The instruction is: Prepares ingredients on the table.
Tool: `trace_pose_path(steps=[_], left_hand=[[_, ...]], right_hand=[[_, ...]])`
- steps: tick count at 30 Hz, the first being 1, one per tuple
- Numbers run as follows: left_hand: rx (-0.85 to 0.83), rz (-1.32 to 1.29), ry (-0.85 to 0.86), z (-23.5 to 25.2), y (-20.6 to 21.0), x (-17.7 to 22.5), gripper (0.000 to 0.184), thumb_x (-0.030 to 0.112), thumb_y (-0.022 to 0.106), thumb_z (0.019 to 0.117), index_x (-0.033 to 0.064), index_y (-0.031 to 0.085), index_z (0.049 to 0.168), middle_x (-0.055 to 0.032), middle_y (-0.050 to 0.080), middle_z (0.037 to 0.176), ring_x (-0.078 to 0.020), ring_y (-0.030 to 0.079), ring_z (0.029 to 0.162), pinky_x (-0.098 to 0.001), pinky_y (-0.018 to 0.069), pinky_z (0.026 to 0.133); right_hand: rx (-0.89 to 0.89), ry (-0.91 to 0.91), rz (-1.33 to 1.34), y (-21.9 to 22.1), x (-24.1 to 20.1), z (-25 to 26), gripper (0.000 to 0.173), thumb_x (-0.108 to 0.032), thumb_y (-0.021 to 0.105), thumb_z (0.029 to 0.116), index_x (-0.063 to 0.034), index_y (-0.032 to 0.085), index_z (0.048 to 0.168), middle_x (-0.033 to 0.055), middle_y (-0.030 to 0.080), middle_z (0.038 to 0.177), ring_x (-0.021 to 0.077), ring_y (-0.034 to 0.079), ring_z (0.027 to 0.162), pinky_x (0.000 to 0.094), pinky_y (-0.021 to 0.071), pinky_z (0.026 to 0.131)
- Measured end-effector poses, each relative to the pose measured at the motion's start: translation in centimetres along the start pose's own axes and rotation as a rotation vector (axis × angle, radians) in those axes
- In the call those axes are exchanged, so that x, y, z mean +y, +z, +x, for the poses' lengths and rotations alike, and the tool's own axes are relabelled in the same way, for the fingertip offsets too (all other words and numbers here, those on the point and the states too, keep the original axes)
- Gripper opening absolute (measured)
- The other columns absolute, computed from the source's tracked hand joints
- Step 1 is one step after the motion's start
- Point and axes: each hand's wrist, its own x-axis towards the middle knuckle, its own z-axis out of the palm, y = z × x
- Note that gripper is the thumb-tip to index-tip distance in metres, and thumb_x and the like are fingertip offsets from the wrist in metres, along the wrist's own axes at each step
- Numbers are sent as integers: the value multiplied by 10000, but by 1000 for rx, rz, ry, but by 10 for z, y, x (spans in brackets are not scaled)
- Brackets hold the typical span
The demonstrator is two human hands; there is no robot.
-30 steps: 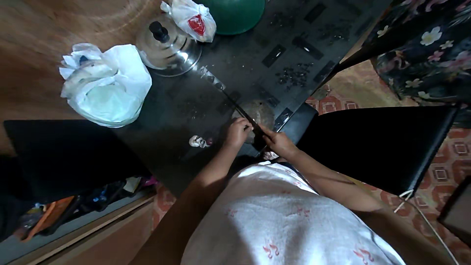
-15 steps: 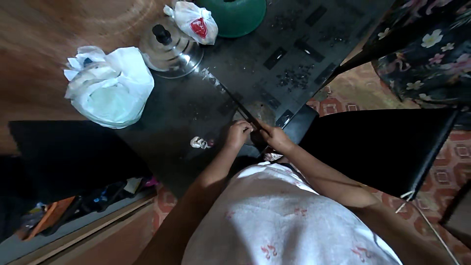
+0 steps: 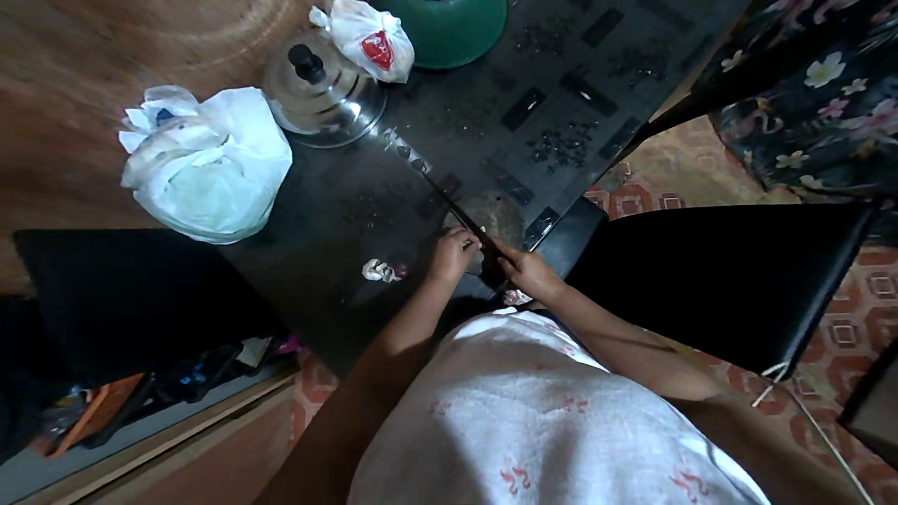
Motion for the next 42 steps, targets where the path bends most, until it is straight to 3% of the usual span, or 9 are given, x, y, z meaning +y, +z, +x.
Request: trace_pose_path(steps=[6, 10, 15, 26, 35, 42], left_hand=[[-26, 19, -32, 0, -3, 6, 90, 85, 715, 947, 18, 745, 998, -137, 709, 1134, -218, 704, 1017, -380, 578, 950], [-31, 27, -26, -1, -3, 5, 103, 87, 692, 962, 18, 749, 1012, -129, 713, 1154, -211, 699, 1059, -383, 567, 980], [-24, -24, -10, -2, -2, 1, 107, 94, 692, 967, 34, 761, 1022, -112, 714, 1163, -195, 689, 1082, -372, 556, 996], [16, -12, -1, -2, 1, -2, 97, 101, 719, 951, 28, 754, 1005, -121, 723, 1113, -200, 706, 1020, -370, 574, 956], [-14, 0, -11, -1, -3, 1, 101, 101, 715, 951, 18, 749, 998, -132, 720, 1108, -217, 706, 1017, -391, 575, 955], [-29, 36, -31, -4, -3, 4, 118, 92, 682, 970, 16, 742, 1036, -137, 711, 1147, -213, 704, 1029, -374, 573, 957]], right_hand=[[-1, 27, -79, 5, -12, 20, 520, -269, 391, 1115, -284, 316, 1629, 237, 719, 1133, 424, 695, 1057, 600, 518, 962], [45, -43, -22, 5, -11, 37, 486, -254, 421, 1107, -269, 397, 1592, 234, 726, 1093, 421, 707, 1005, 620, 535, 915], [85, -58, 74, -6, -11, 18, 485, -240, 418, 1112, -250, 399, 1597, 222, 713, 1181, 381, 699, 1069, 573, 523, 977], [25, 0, 107, 5, 2, 9, 488, -288, 411, 1110, -248, 399, 1596, 204, 722, 1044, 326, 710, 919, 529, 554, 905], [27, 27, 76, 8, -9, 23, 493, -270, 415, 1111, -245, 382, 1602, 234, 715, 1122, 389, 700, 1027, 575, 526, 957], [31, 0, 98, 5, -16, 34, 501, -228, 427, 1108, -200, 372, 1604, 256, 702, 1157, 408, 700, 1035, 582, 533, 953]])
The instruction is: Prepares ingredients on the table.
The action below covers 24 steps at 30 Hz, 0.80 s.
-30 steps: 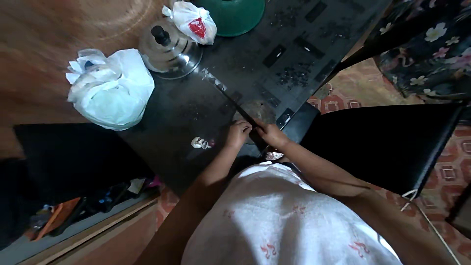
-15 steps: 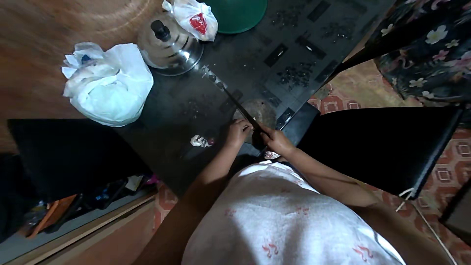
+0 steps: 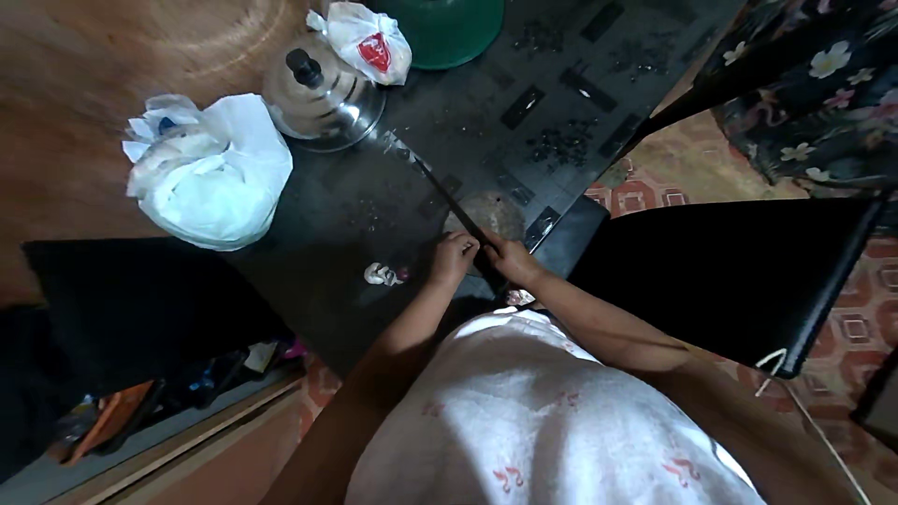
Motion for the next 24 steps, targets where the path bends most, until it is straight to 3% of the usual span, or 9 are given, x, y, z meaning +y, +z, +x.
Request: trace_pose_path(steps=[4, 7, 10, 12, 17, 22, 24], left_hand=[[-74, 12, 12, 1, -8, 3, 174, 146, 664, 990, 20, 740, 1082, -145, 686, 1209, -211, 688, 1082, -361, 563, 983], [-137, 68, 46, 7, -13, 7, 243, 157, 700, 954, 45, 703, 1170, -156, 617, 1317, -250, 634, 1190, -408, 539, 1023], [-251, 215, 169, 22, -16, 9, 561, 143, 784, 853, 144, 606, 1386, -114, 486, 1521, -331, 459, 1397, -511, 415, 1140], [-346, 333, 242, 32, -16, 12, 680, 148, 812, 815, 200, 566, 1446, -64, 441, 1577, -327, 430, 1431, -531, 391, 1156], [-415, 403, 330, 40, -20, 19, 491, 144, 807, 827, 204, 690, 1299, -49, 589, 1412, -295, 527, 1329, -516, 442, 1110], [-349, 371, 201, 33, -12, 16, 404, 171, 775, 866, 174, 706, 1264, -127, 616, 1301, -328, 544, 1285, -520, 452, 1095], [-267, 351, 76, 23, -6, 21, 386, 208, 759, 892, 130, 694, 1264, -169, 608, 1300, -350, 545, 1278, -512, 456, 1091]], right_hand=[[25, -17, 189, -14, 10, -13, 510, -278, 427, 1113, -226, 349, 1614, 201, 703, 1061, 298, 692, 834, 487, 576, 809], [61, -11, 276, -29, 19, -32, 501, -297, 425, 1116, -245, 355, 1610, 125, 695, 902, 202, 643, 671, 386, 567, 663], [117, -19, 323, -36, 32, -45, 499, -296, 445, 1109, -234, 375, 1599, 104, 683, 852, 173, 633, 629, 354, 567, 615], [147, -5, 334, -36, 43, -51, 495, -293, 445, 1106, -216, 387, 1592, 109, 679, 856, 174, 636, 621, 357, 573, 606], [155, 41, 293, -34, 67, -67, 481, -291, 438, 1102, -183, 418, 1571, 101, 667, 843, 163, 626, 626, 357, 569, 630], [108, 60, 162, -27, 78, -79, 500, -317, 413, 1098, -199, 401, 1584, 113, 667, 869, 189, 633, 664, 395, 564, 662], [87, 49, 105, -23, 76, -81, 499, -315, 413, 1097, -200, 406, 1582, 146, 688, 921, 229, 661, 734, 435, 569, 740]])
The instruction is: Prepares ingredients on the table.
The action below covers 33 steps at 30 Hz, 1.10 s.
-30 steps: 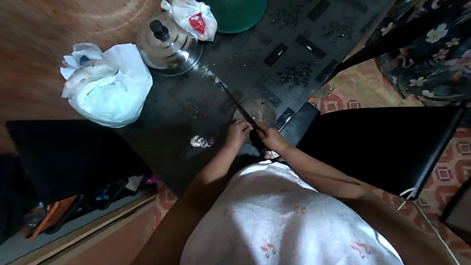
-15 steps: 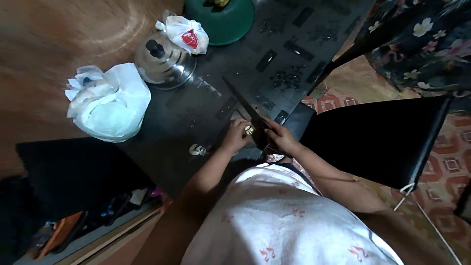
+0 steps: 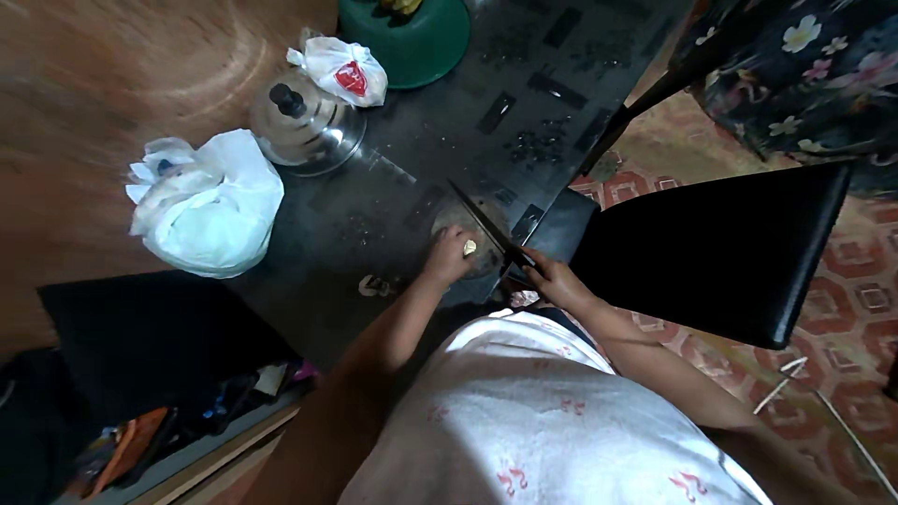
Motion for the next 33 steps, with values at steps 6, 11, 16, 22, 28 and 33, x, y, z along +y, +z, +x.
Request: trace_pose_path(steps=[6, 11, 16, 22, 28, 33], left_hand=[[118, -190, -424, -22, 10, 31, 446, 331, 758, 925, 70, 642, 1267, -215, 524, 1392, -330, 593, 1215, -468, 526, 1012], [46, -274, -459, -28, 4, 32, 600, 275, 822, 870, 67, 572, 1374, -230, 480, 1450, -329, 602, 1216, -461, 535, 1010], [68, -314, -353, -31, 10, 19, 590, 155, 794, 884, 63, 547, 1412, -212, 492, 1431, -276, 657, 1107, -391, 574, 946], [152, -327, -268, -36, 17, 12, 500, 204, 780, 918, 38, 584, 1347, -198, 573, 1330, -250, 673, 1053, -370, 577, 926], [236, -313, -260, -35, 27, 12, 395, 235, 771, 927, 25, 641, 1235, -178, 612, 1268, -240, 677, 1014, -373, 579, 905], [258, -303, -262, -35, 27, 14, 324, 197, 734, 945, 4, 666, 1196, -188, 637, 1245, -255, 681, 1019, -392, 572, 920]], right_hand=[[-68, -42, -118, 15, -16, 8, 500, -307, 415, 1102, -203, 396, 1591, 213, 710, 1114, 341, 702, 984, 521, 539, 938], [-96, -72, -149, 21, -23, 12, 507, -309, 409, 1106, -212, 376, 1603, 210, 714, 1127, 346, 704, 1013, 525, 534, 960], [-94, -89, -182, 21, -25, 11, 499, -302, 397, 1111, -204, 383, 1600, 221, 715, 1136, 366, 702, 1038, 535, 522, 982], [-76, -128, -207, 24, -26, 8, 492, -318, 381, 1114, -216, 397, 1595, 207, 722, 1154, 364, 709, 1048, 542, 526, 983], [-75, -134, -244, 27, -28, 10, 495, -313, 380, 1111, -225, 394, 1598, 207, 727, 1138, 375, 710, 1044, 547, 528, 976], [-114, -106, -293, 28, -34, 14, 499, -298, 366, 1113, -243, 372, 1609, 215, 714, 1187, 389, 690, 1104, 566, 504, 1011]])
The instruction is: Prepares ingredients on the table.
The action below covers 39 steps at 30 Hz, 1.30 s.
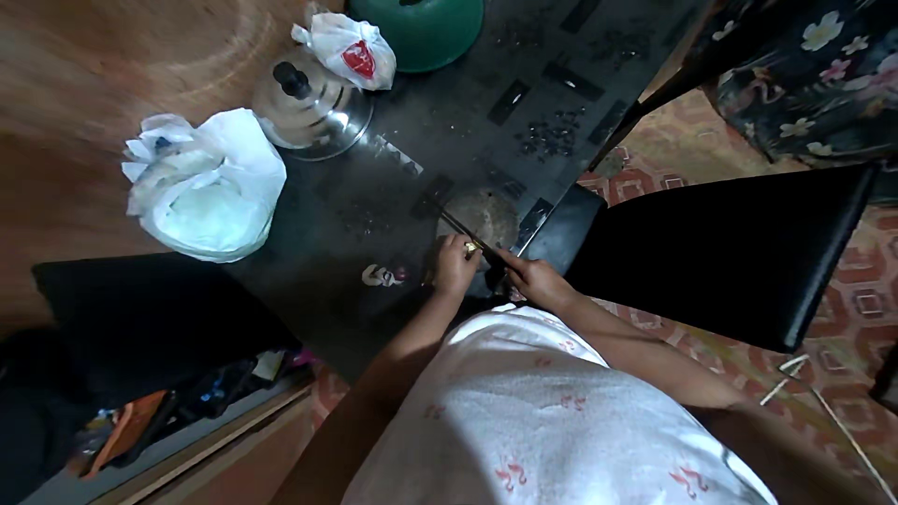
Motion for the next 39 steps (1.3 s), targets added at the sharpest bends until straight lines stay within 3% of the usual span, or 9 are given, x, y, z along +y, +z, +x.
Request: trace_pose_path(steps=[6, 11, 17, 27, 30, 39], left_hand=[[-13, 10, -22, 0, -2, 3, 294, 186, 726, 951, -1, 677, 1172, -178, 655, 1217, -253, 681, 1031, -390, 562, 943], [-11, 7, 56, 0, 0, -5, 276, 167, 713, 951, 12, 685, 1178, -171, 656, 1228, -235, 680, 1039, -371, 564, 946], [-17, -38, 41, -2, -2, -9, 298, 191, 720, 958, 26, 681, 1203, -168, 647, 1256, -224, 682, 1060, -355, 565, 955], [-2, -56, 46, -2, 0, -13, 290, 216, 745, 945, 26, 691, 1157, -161, 662, 1200, -226, 686, 1030, -361, 572, 936], [-31, -42, 55, 0, -2, -13, 306, 212, 726, 956, 13, 685, 1185, -170, 658, 1241, -237, 687, 1046, -377, 566, 954], [-47, -38, 22, -1, -3, -10, 304, 206, 715, 966, 22, 672, 1205, -170, 635, 1266, -230, 679, 1064, -366, 566, 959]], right_hand=[[-41, 60, -43, -3, -21, 22, 500, -278, 383, 1113, -266, 356, 1612, 220, 708, 1187, 408, 682, 1113, 588, 508, 990], [-2, 20, -13, -4, -23, 44, 485, -270, 411, 1110, -247, 393, 1594, 219, 719, 1144, 414, 696, 1070, 603, 525, 958], [83, -22, 94, -11, -22, 28, 476, -278, 409, 1115, -216, 416, 1586, 218, 725, 1121, 386, 707, 1039, 576, 529, 963], [21, 32, 94, 3, -17, 24, 481, -268, 401, 1111, -185, 417, 1585, 224, 712, 1185, 390, 690, 1104, 565, 508, 1009], [11, 58, 113, 5, -19, 31, 484, -274, 396, 1114, -159, 411, 1585, 239, 691, 1231, 402, 669, 1149, 572, 489, 1038], [71, 24, 135, 4, -19, 27, 488, -285, 397, 1113, -197, 402, 1593, 218, 712, 1189, 380, 691, 1104, 563, 509, 1012]])
